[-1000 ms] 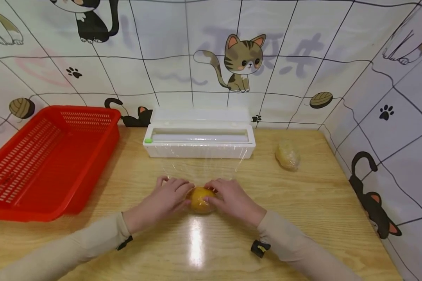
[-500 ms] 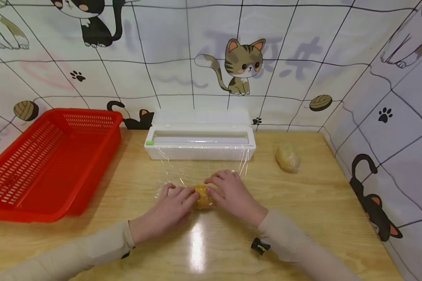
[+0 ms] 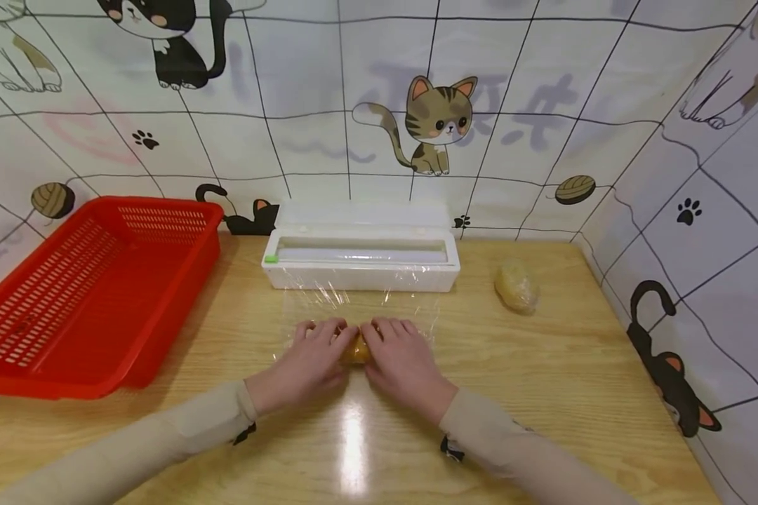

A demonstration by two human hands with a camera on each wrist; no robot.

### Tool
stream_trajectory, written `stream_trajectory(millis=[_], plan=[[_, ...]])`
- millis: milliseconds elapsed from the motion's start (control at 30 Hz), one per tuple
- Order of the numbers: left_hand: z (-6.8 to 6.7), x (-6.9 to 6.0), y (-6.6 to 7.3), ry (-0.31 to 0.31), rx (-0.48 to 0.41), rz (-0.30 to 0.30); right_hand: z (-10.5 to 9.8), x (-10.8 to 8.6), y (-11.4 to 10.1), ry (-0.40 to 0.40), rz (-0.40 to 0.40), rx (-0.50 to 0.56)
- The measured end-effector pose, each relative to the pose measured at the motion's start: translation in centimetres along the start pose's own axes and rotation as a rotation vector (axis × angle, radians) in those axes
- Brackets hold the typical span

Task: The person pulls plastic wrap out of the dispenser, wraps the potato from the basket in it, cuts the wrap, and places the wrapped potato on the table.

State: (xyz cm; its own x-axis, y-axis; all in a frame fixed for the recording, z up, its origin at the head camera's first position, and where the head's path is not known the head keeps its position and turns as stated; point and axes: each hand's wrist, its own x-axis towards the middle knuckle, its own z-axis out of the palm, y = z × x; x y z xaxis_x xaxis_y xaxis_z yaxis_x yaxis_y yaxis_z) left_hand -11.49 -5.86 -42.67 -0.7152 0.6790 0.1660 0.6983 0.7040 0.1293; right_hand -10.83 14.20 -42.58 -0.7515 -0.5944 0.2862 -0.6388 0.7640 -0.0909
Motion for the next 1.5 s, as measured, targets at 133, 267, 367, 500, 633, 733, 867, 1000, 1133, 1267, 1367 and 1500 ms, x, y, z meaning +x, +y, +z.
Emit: stream_trajectory(millis=[133,267,367,500,633,733,867,1000,1133,1267,1367,1500], plan=[[0.5,0.5,-0.1,0.023,0.040,-0.011,0.6,0.5,0.1,-0.004,0.025,-0.002],[0.8,1.2,-0.2,0.054,0.162,-0.031,1.0,1.0,0.2,0.030,0.024,0.000],[0.7,1.7,-0.3,0.054,0.227,-0.059,1.1,1.4,0.4,0.039,0.026,0.022],[0.3,2.2,-0.5,0.025,0.232,-0.077,1.0,1.9,0.8,-0.018,0.057,0.054],[-0.4,2.4,-0.9,-0.010,0.153,-0.092,0.4,2.4,1.3,-0.087,0.091,0.132],[-0.9,2.4,-1.2,-0.020,0.061,-0.096,-0.1,2.7,1.7,-0.114,0.100,0.204],[-1.3,2.6,-1.5,-0.035,-0.033,-0.079,-0.5,3.0,2.1,-0.150,0.098,0.256],[-1.3,2.8,-1.9,-0.085,-0.121,-0.088,-0.6,3.4,2.5,-0.203,0.099,0.297],[-1.0,3.1,-2.5,-0.126,-0.238,-0.110,-0.7,3.9,3.0,-0.268,0.099,0.353],[-1.1,3.4,-3.1,-0.120,-0.284,-0.098,-0.9,4.4,3.8,-0.320,0.091,0.447],[-1.3,3.6,-3.4,-0.125,-0.297,-0.082,-1.0,4.5,4.2,-0.345,0.099,0.504],[-1.4,3.9,-3.7,-0.164,-0.334,-0.073,-1.0,4.3,4.4,-0.369,0.099,0.501]])
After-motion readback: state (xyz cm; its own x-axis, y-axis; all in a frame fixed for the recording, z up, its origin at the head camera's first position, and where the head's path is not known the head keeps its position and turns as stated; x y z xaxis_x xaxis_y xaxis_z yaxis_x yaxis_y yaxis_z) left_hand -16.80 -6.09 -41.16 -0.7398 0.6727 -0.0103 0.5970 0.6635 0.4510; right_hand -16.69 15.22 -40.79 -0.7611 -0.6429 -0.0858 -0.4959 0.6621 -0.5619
